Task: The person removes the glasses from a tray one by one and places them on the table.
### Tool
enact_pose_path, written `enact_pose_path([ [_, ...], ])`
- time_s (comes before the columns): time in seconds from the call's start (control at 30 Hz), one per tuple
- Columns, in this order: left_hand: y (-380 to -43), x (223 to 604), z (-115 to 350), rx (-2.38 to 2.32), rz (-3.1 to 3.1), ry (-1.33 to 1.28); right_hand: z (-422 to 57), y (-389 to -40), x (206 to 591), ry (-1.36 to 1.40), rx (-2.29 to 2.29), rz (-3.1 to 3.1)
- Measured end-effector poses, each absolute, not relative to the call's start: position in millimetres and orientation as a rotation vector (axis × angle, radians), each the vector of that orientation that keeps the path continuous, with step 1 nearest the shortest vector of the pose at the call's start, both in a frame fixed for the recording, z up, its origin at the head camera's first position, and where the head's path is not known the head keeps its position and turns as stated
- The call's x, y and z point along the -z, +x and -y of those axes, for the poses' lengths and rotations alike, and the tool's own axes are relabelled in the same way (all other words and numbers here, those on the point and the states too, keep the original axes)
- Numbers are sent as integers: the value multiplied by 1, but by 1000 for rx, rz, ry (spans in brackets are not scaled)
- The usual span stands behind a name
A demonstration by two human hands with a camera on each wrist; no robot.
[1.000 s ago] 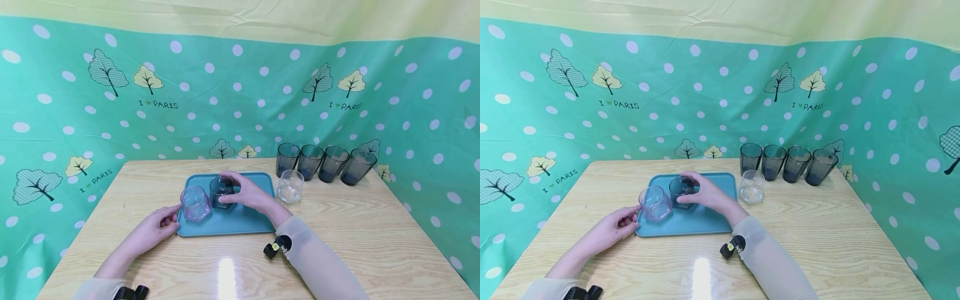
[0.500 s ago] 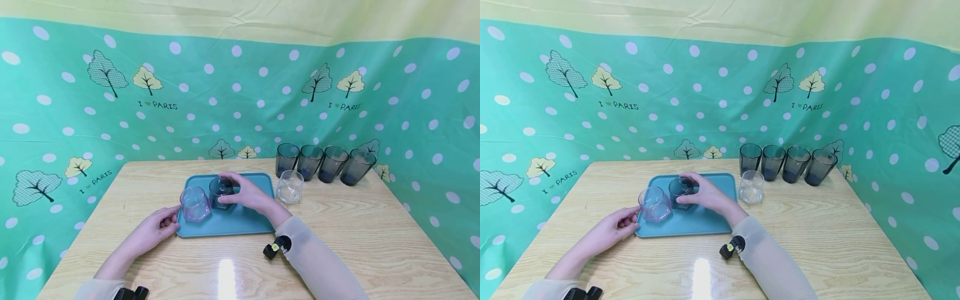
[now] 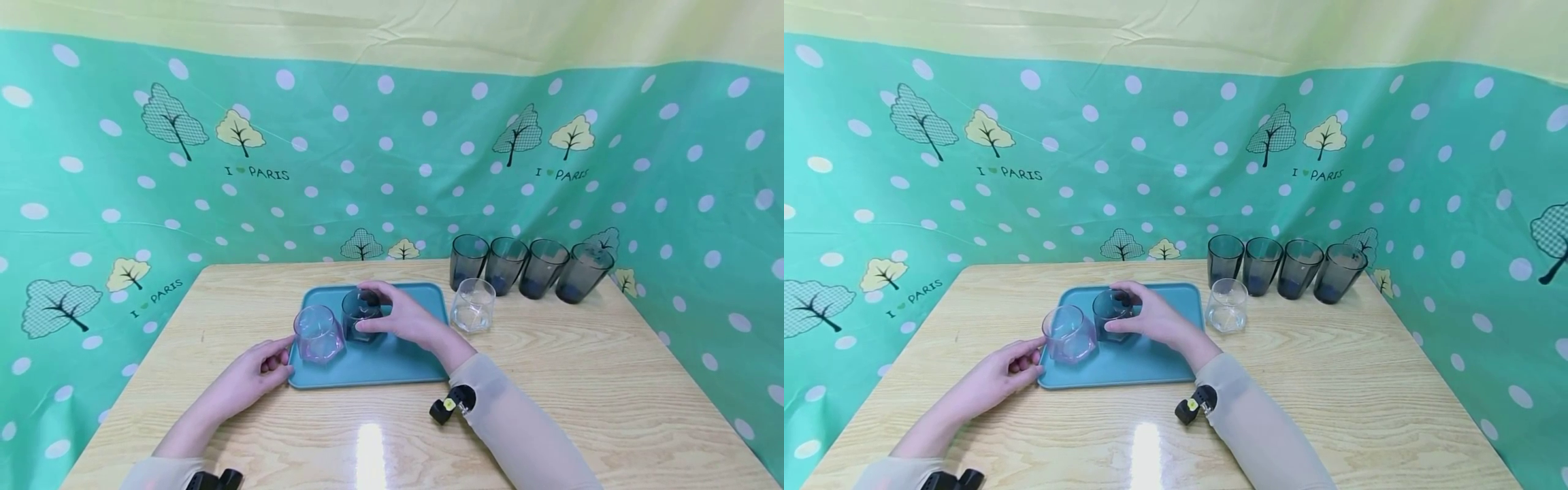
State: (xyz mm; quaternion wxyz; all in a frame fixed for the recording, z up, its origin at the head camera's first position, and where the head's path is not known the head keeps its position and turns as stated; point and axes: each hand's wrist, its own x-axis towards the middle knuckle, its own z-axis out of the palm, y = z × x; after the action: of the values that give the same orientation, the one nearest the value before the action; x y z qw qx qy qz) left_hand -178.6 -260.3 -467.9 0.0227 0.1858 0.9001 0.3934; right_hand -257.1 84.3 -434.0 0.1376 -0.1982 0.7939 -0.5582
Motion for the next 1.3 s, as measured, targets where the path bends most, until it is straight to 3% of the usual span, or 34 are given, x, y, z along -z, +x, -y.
enact_pose_path([
  [1.3, -177, 466, 260, -1209, -2787, 571, -89, -254, 421, -523, 1658, -2327],
])
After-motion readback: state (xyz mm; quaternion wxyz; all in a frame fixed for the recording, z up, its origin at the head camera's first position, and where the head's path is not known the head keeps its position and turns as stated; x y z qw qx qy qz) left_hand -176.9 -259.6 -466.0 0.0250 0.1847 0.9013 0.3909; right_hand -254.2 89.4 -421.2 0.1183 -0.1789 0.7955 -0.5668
